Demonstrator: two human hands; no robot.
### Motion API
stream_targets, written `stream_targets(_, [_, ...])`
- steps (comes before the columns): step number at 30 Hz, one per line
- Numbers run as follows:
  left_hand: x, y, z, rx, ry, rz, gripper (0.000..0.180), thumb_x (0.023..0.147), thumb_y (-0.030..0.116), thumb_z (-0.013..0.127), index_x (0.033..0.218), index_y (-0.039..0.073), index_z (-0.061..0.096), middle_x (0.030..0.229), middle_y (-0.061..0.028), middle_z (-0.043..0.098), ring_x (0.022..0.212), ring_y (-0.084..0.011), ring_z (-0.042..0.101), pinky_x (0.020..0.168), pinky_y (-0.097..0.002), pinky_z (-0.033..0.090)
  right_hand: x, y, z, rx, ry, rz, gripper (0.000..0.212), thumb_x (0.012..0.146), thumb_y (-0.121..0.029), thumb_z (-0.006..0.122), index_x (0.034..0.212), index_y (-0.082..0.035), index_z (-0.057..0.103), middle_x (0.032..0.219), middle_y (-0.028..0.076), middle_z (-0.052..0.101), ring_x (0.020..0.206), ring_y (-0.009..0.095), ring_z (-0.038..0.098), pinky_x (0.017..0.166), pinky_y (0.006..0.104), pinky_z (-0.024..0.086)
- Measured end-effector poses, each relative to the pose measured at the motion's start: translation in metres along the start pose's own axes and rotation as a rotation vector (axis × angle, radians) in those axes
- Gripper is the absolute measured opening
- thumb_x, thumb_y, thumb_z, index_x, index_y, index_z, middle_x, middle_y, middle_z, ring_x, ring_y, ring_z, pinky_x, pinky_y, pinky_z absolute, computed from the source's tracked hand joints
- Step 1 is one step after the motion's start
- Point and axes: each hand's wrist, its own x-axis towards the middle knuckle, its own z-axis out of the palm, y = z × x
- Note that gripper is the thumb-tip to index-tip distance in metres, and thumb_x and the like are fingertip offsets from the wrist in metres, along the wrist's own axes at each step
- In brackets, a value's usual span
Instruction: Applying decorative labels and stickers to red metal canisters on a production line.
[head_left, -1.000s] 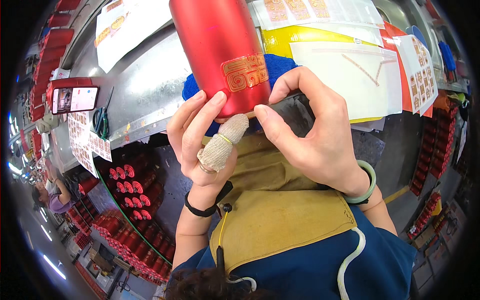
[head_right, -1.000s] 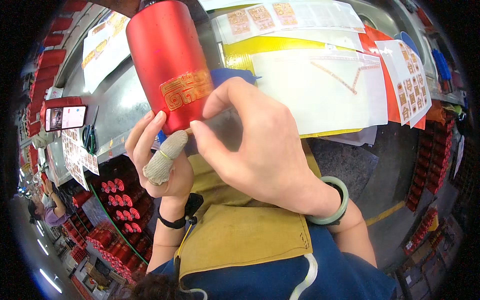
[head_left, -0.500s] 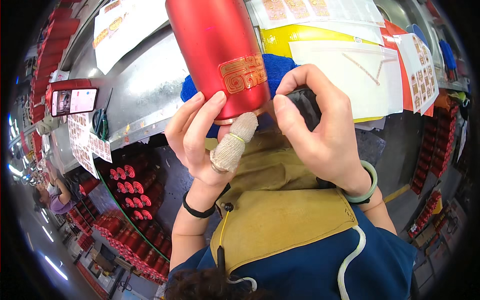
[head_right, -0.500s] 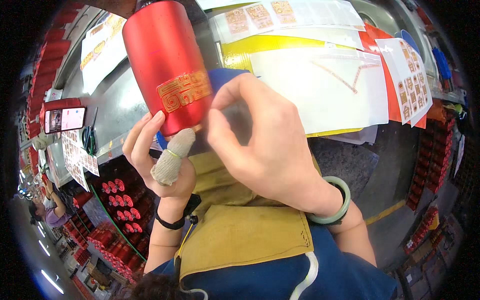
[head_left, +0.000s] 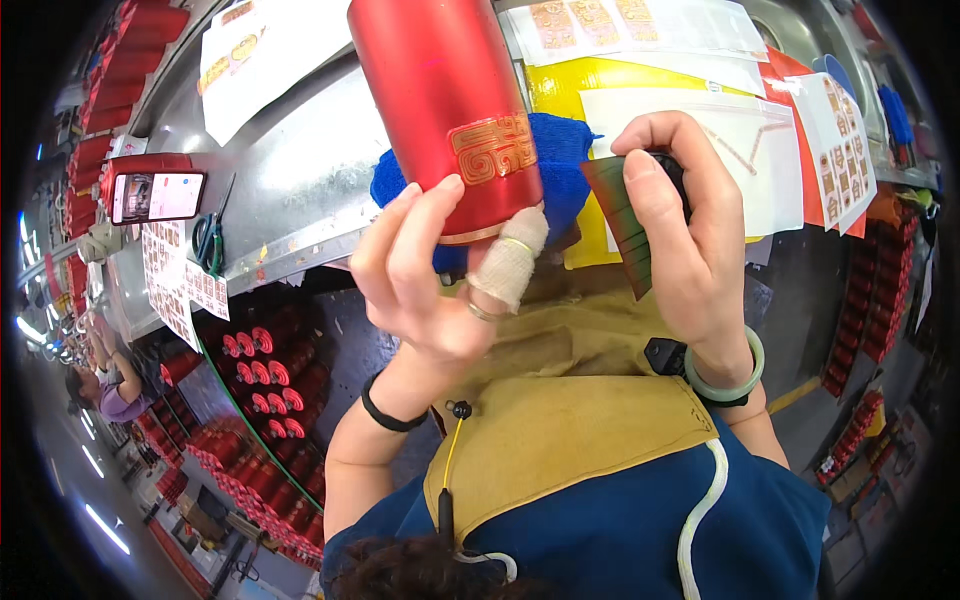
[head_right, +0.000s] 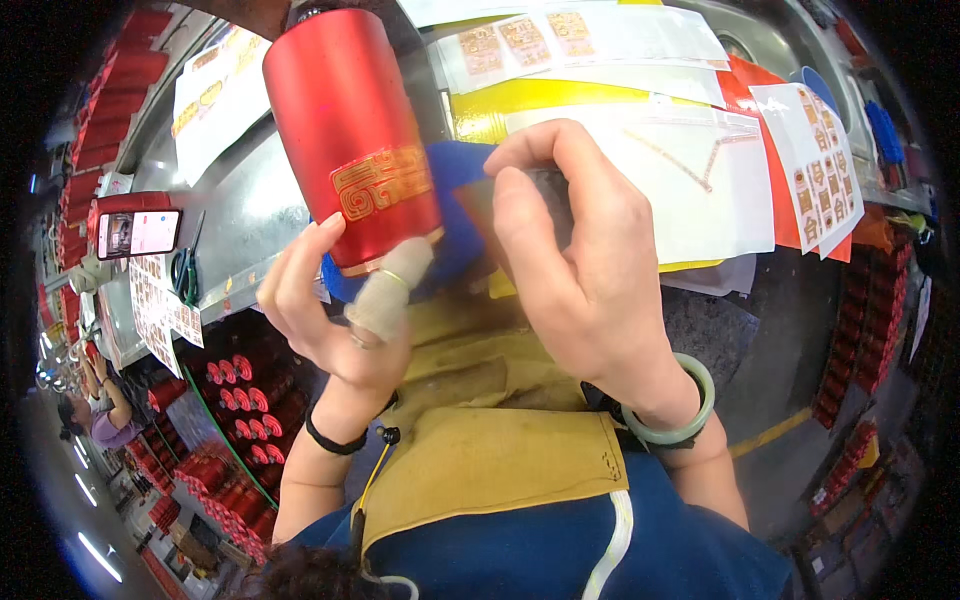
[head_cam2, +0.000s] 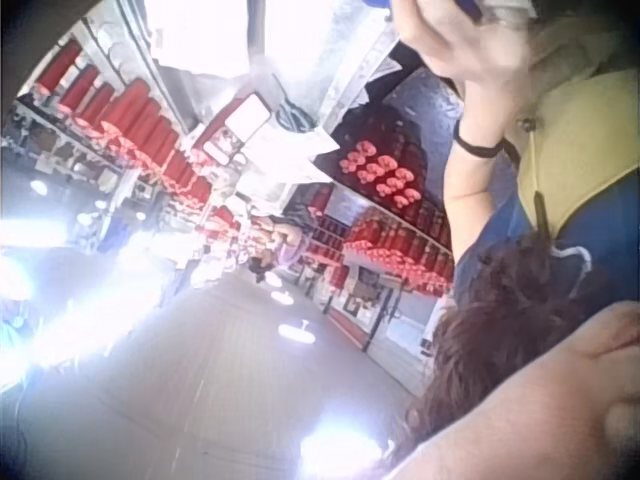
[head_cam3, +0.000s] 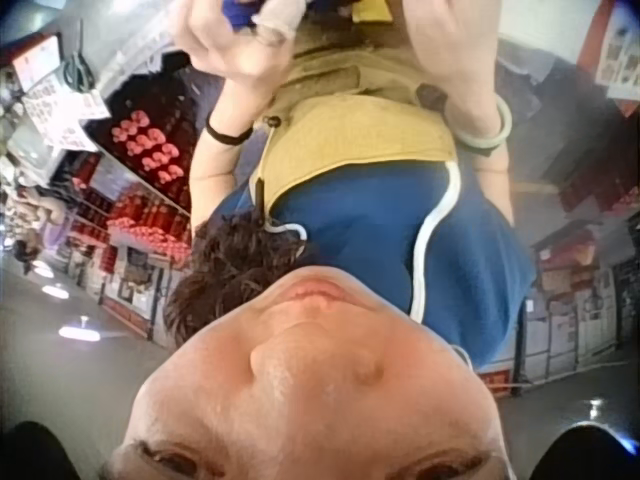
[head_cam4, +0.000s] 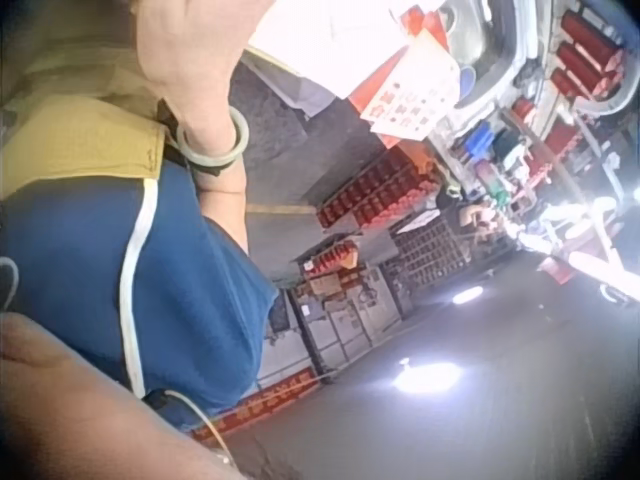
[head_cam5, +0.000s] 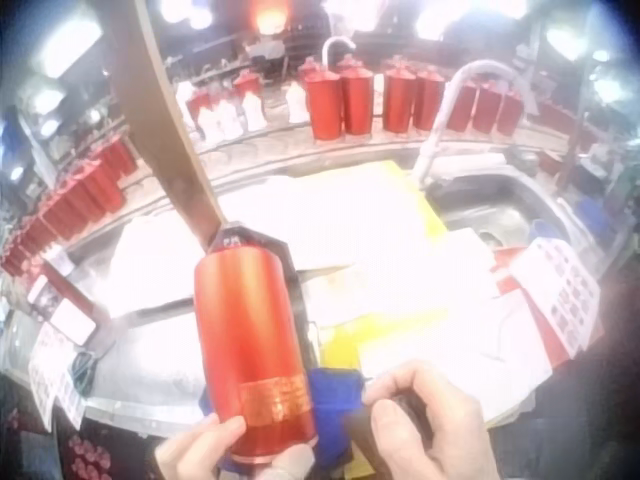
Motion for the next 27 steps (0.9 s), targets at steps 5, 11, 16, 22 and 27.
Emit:
stream_targets(5, [-0.021, -0.007, 0.01, -0.517, 0.186, -0.37, 0.026, 0.089, -0.004, 0.074, 0.114, -0.002, 0.069, 0.13, -0.0175, 0.057, 0.117, -0.0338, 0.061, 0.094, -0.044, 0.058, -0.002, -0.005, -0.015, -0.043, -0.032, 0.01, 0.02, 0.1, -0.008, 0.049, 0.114, 0.003, 0.057, 0.105, 0.005, 0.06, 0.099, 0.011, 0.052, 0.092, 0.0248, 0.041])
stream_targets(11, [-0.028, -0.011, 0.009, -0.167, 0.129, -0.067, 0.03, 0.088, -0.005, 0.077, 0.116, -0.002, 0.069, 0.139, -0.0203, 0.051, 0.124, -0.037, 0.058, 0.101, -0.0492, 0.055, 0.005, 0.007, -0.022, -0.104, 0.044, -0.197, 0.024, 0.095, 0.001, 0.052, 0.118, 0.005, 0.06, 0.104, 0.011, 0.067, 0.098, 0.016, 0.063, 0.088, 0.0278, 0.051])
stream_targets(16, [-0.012, 0.0, 0.004, -0.056, 0.079, -0.091, 0.064, 0.082, 0.012, 0.088, 0.134, -0.006, 0.057, 0.136, -0.0167, 0.058, 0.127, -0.0358, 0.054, 0.107, -0.0441, 0.046, 0.012, -0.001, -0.01, -0.153, -0.021, -0.29, 0.03, 0.096, 0.007, 0.061, 0.126, 0.002, 0.062, 0.112, 0.008, 0.067, 0.102, 0.014, 0.063, 0.095, 0.0276, 0.05])
stream_targets(22, [0.0, -0.016, 0.007, -0.293, 0.022, -0.225, 0.064, 0.076, 0.008, 0.089, 0.132, -0.004, 0.061, 0.137, -0.0197, 0.063, 0.12, -0.0339, 0.062, 0.107, -0.0426, 0.047, 0.013, -0.006, -0.001, -0.398, -0.213, -0.777, 0.034, 0.065, 0.009, 0.071, 0.096, -0.005, 0.077, 0.091, 0.006, 0.075, 0.085, 0.028, 0.064, 0.079, 0.0358, 0.052])
stream_targets(27, [-0.015, -0.024, -0.001, -0.406, -0.016, -0.395, 0.068, 0.077, 0.014, 0.09, 0.136, -0.002, 0.059, 0.14, -0.0191, 0.059, 0.128, -0.0339, 0.058, 0.11, -0.0427, 0.045, 0.027, -0.016, -0.024, -0.318, -0.155, -0.709, 0.03, 0.078, 0.015, 0.071, 0.104, 0.001, 0.072, 0.098, 0.009, 0.074, 0.092, 0.023, 0.065, 0.086, 0.034, 0.053])
